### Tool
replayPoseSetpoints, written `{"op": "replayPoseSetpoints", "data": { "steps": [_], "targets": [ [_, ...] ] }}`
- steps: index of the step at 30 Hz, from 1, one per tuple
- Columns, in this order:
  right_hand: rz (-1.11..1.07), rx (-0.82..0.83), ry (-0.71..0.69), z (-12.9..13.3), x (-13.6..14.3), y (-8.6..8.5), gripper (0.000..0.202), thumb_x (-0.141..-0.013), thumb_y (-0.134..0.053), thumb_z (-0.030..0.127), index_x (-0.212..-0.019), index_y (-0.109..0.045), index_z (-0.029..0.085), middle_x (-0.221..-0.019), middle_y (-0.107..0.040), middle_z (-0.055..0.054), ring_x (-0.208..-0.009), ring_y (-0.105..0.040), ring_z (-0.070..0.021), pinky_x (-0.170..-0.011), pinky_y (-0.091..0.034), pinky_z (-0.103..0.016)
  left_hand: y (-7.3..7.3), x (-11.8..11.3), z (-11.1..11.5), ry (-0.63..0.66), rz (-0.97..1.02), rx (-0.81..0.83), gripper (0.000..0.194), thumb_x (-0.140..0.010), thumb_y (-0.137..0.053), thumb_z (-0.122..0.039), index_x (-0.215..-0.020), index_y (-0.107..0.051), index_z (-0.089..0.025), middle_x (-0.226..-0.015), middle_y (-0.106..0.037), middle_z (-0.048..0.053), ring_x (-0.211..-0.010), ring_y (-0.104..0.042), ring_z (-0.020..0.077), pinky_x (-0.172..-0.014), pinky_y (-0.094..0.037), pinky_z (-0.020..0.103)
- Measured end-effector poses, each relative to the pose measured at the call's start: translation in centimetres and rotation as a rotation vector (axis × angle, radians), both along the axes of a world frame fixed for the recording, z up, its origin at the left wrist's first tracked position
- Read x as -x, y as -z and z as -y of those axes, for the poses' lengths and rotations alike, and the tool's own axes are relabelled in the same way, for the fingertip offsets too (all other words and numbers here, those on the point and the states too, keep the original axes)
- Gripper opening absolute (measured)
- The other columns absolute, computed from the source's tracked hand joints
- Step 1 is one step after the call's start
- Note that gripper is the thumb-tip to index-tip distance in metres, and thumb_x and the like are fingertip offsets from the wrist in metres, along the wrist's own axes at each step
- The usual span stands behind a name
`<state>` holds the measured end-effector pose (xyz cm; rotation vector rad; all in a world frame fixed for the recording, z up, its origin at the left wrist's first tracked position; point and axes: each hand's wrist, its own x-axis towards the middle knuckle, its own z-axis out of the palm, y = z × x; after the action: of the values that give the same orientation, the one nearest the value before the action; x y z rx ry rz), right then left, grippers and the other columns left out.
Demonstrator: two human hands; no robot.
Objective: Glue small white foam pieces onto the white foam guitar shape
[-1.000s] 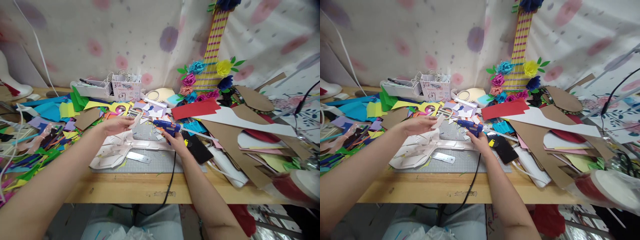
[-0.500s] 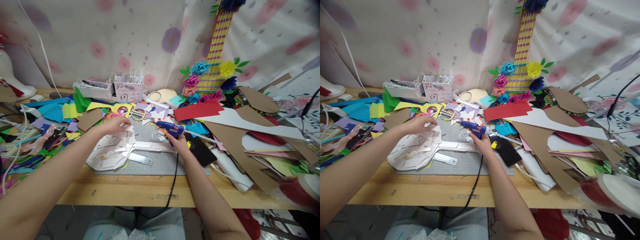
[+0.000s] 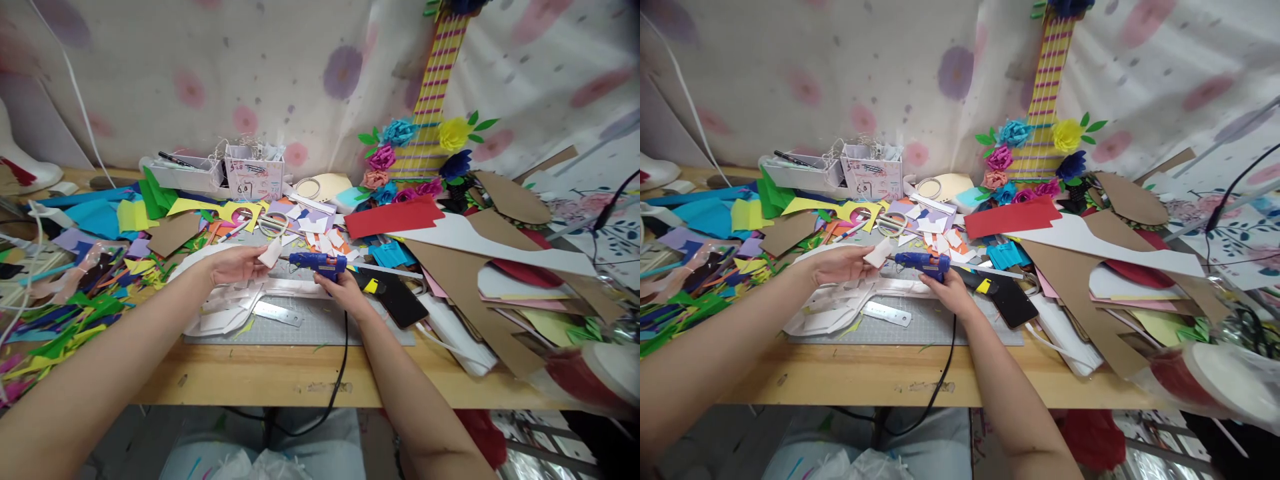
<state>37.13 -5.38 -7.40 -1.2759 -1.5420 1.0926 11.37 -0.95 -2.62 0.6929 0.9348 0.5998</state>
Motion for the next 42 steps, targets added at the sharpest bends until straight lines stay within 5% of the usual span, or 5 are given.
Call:
{"op": "replayPoseSetpoints", "data": {
  "steps": [13,29,42],
  "targets": [
    [0.035,-0.077,-0.02,-0.01,0.08,0.43,0.033,-0.073,-0.065,0.047,-0.093,-0.071,0.021,-0.09,-0.07,-0.003,-0.086,-0.062,-0.022,-0.081,-0.047,-0.035,-0.58,-0.21,0.29,0.064,-0.029,-0.006,0.016,-0.088,-0.055,-0.023,-0.087,-0.069,-0.015,-0.083,-0.066,0.005,-0.076,-0.059,0.011,-0.079,-0.047,0.026],
    [-0.07,0.019,-0.012,0.59,0.63,-0.16,0.036,-0.063,-0.07,0.048,-0.085,-0.066,0.019,-0.079,-0.066,-0.003,-0.075,-0.059,-0.0179,-0.074,-0.047,-0.033,-0.27,-0.89,0.6,0.043,-0.025,0.03,0.014,-0.085,-0.062,-0.027,-0.081,-0.068,-0.015,-0.081,-0.066,0.004,-0.076,-0.057,0.0114,-0.083,-0.045,0.027],
    [0.002,-0.068,-0.008,0.11,0.12,-0.12,0.032,-0.071,-0.066,0.048,-0.088,-0.07,0.021,-0.086,-0.07,-0.004,-0.082,-0.061,-0.0215,-0.079,-0.047,-0.035,-0.47,-0.6,0.84,0.128,-0.07,-0.012,0.019,-0.08,-0.066,-0.032,-0.072,-0.067,-0.016,-0.075,-0.064,0.004,-0.075,-0.057,0.013,-0.081,-0.045,0.029]
  ]
}}
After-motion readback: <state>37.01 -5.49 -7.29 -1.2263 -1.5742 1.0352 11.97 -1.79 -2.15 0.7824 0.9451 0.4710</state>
